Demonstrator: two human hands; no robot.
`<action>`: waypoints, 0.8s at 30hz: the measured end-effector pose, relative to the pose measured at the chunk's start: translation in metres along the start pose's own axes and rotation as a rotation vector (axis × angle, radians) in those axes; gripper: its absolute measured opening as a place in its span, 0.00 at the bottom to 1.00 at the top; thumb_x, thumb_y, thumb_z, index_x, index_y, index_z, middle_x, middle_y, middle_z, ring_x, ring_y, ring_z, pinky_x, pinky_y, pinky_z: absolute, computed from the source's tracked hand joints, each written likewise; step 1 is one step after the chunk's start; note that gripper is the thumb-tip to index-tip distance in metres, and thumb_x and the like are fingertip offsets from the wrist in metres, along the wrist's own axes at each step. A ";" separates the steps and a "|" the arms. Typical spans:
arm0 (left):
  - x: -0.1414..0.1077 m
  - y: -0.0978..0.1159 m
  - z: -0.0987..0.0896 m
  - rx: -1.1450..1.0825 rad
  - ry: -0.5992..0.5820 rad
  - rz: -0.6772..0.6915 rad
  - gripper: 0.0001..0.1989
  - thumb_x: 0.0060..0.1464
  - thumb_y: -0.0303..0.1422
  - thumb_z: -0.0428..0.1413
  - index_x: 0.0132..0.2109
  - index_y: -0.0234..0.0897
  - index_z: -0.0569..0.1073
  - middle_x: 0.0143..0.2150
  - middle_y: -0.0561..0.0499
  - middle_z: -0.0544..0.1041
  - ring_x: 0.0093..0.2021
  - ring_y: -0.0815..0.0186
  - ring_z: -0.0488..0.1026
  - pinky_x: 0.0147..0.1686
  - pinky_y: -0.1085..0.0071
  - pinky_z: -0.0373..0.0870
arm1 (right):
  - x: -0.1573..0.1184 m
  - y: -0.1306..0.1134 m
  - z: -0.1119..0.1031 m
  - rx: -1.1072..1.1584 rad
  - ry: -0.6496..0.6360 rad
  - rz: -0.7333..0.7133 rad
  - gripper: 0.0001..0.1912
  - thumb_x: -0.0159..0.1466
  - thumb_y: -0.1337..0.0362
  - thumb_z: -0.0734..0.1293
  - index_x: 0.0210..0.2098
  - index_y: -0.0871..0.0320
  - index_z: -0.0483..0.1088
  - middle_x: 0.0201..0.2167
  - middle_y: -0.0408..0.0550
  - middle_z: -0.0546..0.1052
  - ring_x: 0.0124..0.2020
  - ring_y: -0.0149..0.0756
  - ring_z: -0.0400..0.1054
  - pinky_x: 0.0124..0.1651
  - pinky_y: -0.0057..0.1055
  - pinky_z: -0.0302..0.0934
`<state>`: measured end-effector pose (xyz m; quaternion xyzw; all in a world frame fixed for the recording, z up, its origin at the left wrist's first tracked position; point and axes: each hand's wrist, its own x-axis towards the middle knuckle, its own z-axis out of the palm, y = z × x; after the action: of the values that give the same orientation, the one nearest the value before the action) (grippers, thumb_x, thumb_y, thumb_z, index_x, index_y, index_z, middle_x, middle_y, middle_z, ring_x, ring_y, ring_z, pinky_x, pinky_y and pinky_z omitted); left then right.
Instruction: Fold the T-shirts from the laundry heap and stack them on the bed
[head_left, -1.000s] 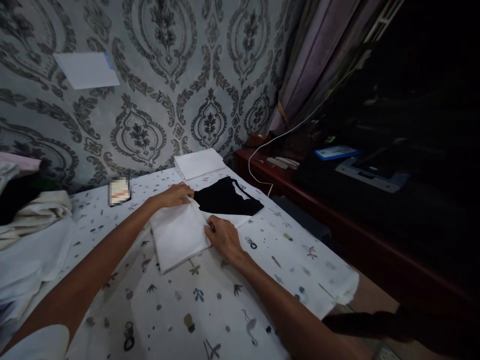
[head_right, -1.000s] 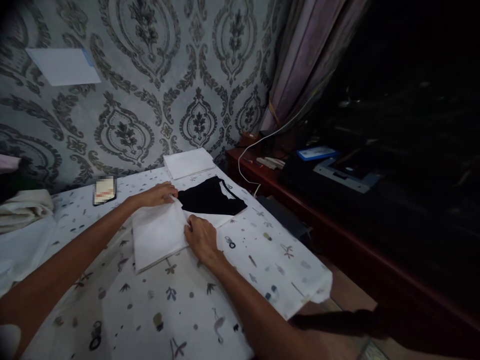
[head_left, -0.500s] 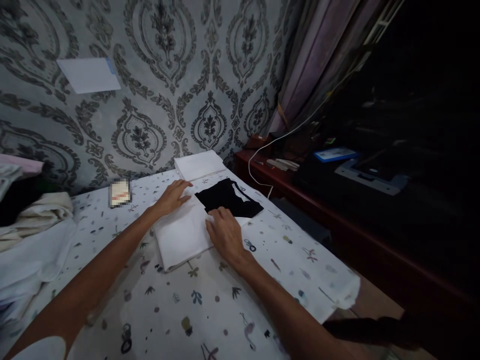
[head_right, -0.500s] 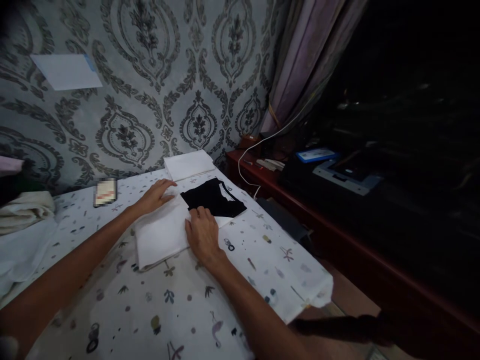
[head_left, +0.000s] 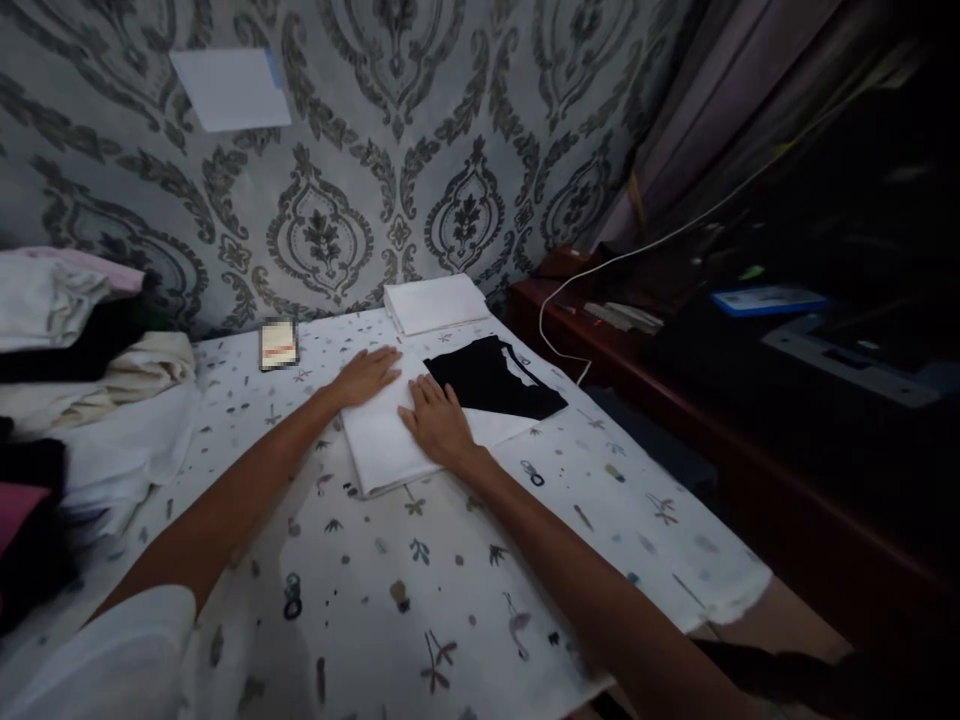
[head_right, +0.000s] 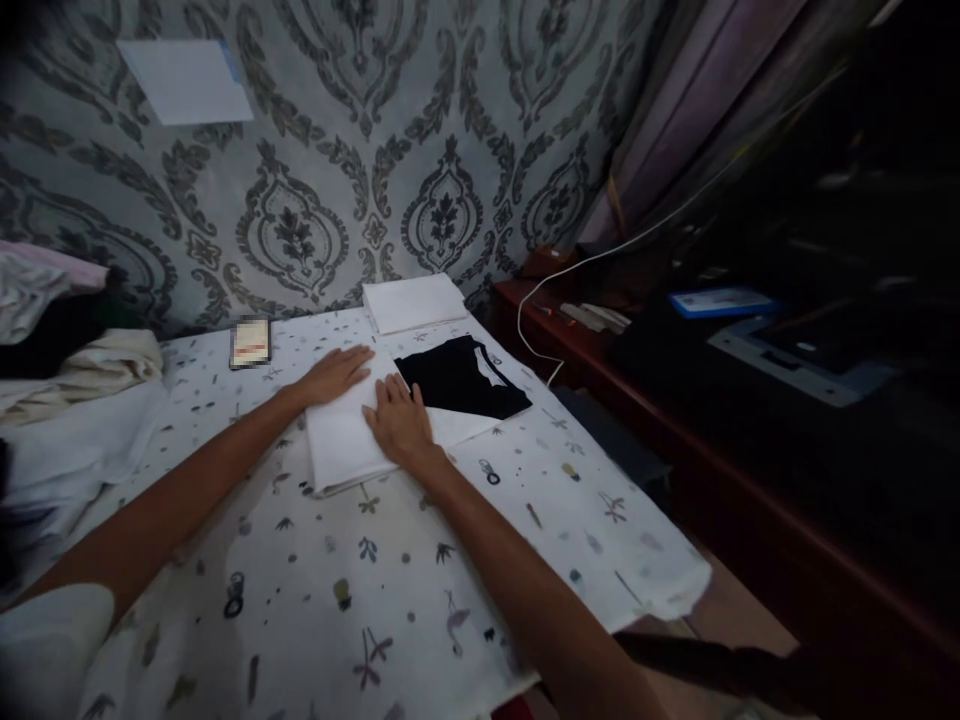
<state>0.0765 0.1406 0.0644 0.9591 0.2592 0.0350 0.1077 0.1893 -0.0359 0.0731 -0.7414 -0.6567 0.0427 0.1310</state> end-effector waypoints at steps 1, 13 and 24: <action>-0.004 -0.003 -0.001 0.006 0.021 -0.027 0.29 0.68 0.45 0.36 0.70 0.39 0.56 0.74 0.43 0.54 0.74 0.59 0.46 0.70 0.51 0.42 | -0.003 -0.003 -0.002 0.005 0.025 -0.018 0.28 0.73 0.59 0.55 0.67 0.71 0.57 0.70 0.66 0.56 0.72 0.50 0.44 0.71 0.52 0.38; -0.073 -0.028 -0.003 -0.105 0.364 0.035 0.21 0.64 0.37 0.44 0.60 0.34 0.66 0.59 0.40 0.71 0.60 0.55 0.67 0.61 0.55 0.62 | -0.118 -0.072 -0.022 1.527 -0.323 0.497 0.14 0.64 0.60 0.62 0.47 0.60 0.67 0.25 0.41 0.73 0.18 0.28 0.64 0.20 0.25 0.52; -0.100 0.035 0.016 -0.207 0.202 0.138 0.21 0.67 0.41 0.43 0.60 0.39 0.68 0.66 0.42 0.67 0.67 0.56 0.61 0.68 0.50 0.50 | -0.117 -0.098 -0.019 2.001 -0.499 0.734 0.21 0.61 0.66 0.66 0.53 0.58 0.58 0.24 0.46 0.79 0.19 0.31 0.71 0.19 0.20 0.51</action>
<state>0.0090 0.0571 0.0552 0.9501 0.1971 0.1649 0.1767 0.0835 -0.1442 0.1036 -0.4204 -0.0721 0.7424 0.5167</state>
